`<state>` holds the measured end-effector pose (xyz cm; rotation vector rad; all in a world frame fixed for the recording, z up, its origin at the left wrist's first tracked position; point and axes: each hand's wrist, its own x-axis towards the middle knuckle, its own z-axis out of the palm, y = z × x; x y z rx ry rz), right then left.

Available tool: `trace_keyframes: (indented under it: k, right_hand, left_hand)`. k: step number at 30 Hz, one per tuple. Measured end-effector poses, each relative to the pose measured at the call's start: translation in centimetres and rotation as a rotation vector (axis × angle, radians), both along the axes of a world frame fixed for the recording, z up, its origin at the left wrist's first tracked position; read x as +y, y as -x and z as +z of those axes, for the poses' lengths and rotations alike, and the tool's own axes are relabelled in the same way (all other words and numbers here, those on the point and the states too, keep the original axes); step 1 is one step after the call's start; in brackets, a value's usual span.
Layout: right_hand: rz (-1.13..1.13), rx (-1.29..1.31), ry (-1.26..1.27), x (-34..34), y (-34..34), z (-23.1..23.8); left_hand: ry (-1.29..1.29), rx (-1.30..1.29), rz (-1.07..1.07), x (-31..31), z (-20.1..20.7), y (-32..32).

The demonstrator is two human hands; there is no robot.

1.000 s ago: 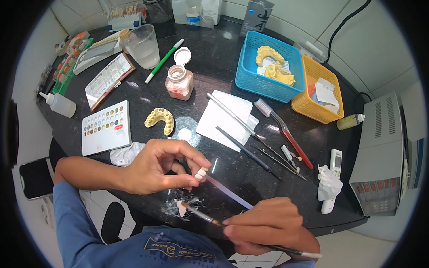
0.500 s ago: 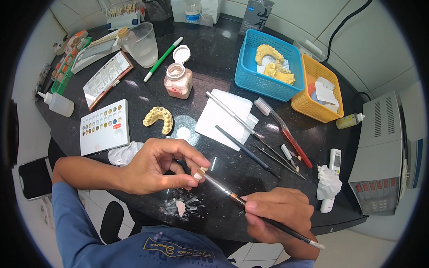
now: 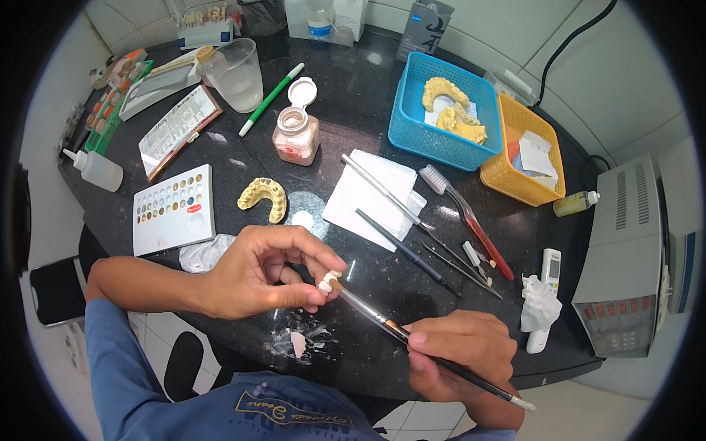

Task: The person paints a small dental prosthesis using a fine brush and a pinkish liquid from a jar. They hold the object in their left hand and apply the substance with their right hand, occasionally switching tools to refine the surface. The workspace contains dental molds, a color palette, and various instruments.

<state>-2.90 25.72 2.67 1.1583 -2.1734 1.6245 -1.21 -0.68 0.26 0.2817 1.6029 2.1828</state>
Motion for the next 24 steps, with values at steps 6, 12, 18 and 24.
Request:
trace_keyframes:
  k: [6,12,18,24]
  right_hand:
    - [0.093,0.116,-0.058,0.4,0.6,0.0]
    - [-0.113,-0.004,0.120,0.3,-0.5,-0.5]
    - [0.212,0.055,-0.055,0.0,-0.1,0.3]
    - [0.264,0.025,-0.151,-0.5,0.0,0.7]
  left_hand:
    - [-0.011,-0.026,0.010,0.0,0.2,0.1]
    - [-0.040,-0.022,0.023,0.0,0.3,0.2]
    - [-0.011,-0.008,0.051,0.3,0.4,0.1]
    - [0.010,-0.023,0.052,0.2,0.5,0.1]
